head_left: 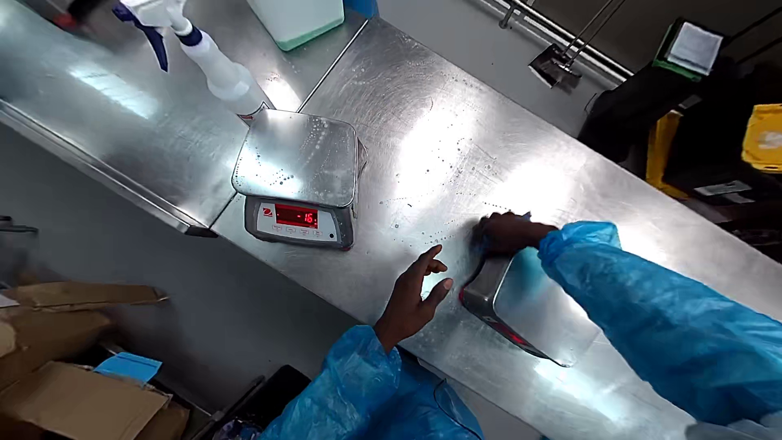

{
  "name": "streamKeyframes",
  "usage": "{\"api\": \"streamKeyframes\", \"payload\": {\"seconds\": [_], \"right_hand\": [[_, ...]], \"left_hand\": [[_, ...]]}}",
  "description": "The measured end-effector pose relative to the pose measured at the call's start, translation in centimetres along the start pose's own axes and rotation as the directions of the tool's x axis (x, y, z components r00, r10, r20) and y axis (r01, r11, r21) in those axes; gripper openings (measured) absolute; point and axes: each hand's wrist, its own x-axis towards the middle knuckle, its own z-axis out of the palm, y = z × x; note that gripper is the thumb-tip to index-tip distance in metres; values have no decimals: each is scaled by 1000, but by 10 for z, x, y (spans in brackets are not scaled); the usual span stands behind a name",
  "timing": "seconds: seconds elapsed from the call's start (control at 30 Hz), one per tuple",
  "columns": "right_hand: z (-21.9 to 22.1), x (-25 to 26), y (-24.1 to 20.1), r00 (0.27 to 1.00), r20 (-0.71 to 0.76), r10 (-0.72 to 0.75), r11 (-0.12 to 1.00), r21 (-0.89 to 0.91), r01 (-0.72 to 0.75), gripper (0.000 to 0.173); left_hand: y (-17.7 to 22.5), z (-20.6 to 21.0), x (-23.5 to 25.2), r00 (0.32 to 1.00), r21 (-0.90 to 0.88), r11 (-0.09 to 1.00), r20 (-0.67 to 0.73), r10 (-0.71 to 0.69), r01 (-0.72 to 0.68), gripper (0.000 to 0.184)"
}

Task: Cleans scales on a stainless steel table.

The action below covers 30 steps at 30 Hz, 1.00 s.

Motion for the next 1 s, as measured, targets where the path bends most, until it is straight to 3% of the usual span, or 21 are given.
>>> {"api": "streamKeyframes", "payload": {"seconds": [0.03, 0.1, 0.17, 0.27, 0.33, 0.4, 0.47, 0.57, 0.7, 0.77, 0.87, 0.93, 1.0], "right_hand": [[-6, -1, 22, 995, -89, 36, 995, 93, -28, 25], [-9, -8, 62, 965, -261, 24, 959, 277, 52, 20], [1, -31, 93, 922, -365, 129, 889, 455, 55, 21], [47, -95, 124, 860, -301, 412, 616, 788, -19, 29], [100, -148, 128, 791, -299, 534, 388, 918, 86, 36], [146, -186, 126, 696, -360, 621, 280, 932, 232, 37], [198, -213, 114, 591, -371, 716, 231, 925, 300, 36], [266, -234, 73, 518, -289, 805, 94, 924, 370, 36], [293, -224, -54, 455, -144, 879, -140, 834, 534, 45], [300, -228, -94, 433, -121, 893, -156, 820, 551, 44], [308, -261, -96, 452, -138, 881, -151, 824, 546, 37], [300, -274, -69, 371, -143, 917, -108, 808, 579, 38], [278, -264, -33, 232, -210, 950, 27, 794, 608, 42]], "left_hand": [[3, 6, -4, 1000, 8, 1000, 5, -3, 3, 59], [7, 20, -11, 1000, 36, 999, 20, -4, 3, 58], [10, 35, -16, 997, 65, 998, 66, -27, 23, 56], [18, 57, -7, 979, 122, 988, 169, -110, 90, 55], [17, 76, 14, 964, 152, 981, 217, -154, 122, 59], [8, 97, 49, 942, 207, 962, 247, -229, 179, 69], [-3, 119, 82, 881, 273, 923, 317, -351, 270, 82], [-4, 151, 109, 781, 300, 879, 412, -470, 371, 84], [11, 167, 100, 795, 189, 896, 412, -445, 403, 69], [15, 170, 97, 817, 171, 902, 384, -431, 396, 65], [13, 173, 99, 820, 176, 895, 358, -446, 410, 63], [8, 175, 99, 827, 179, 900, 354, -437, 398, 60], [8, 178, 98, 836, 190, 899, 332, -438, 395, 59]]}}
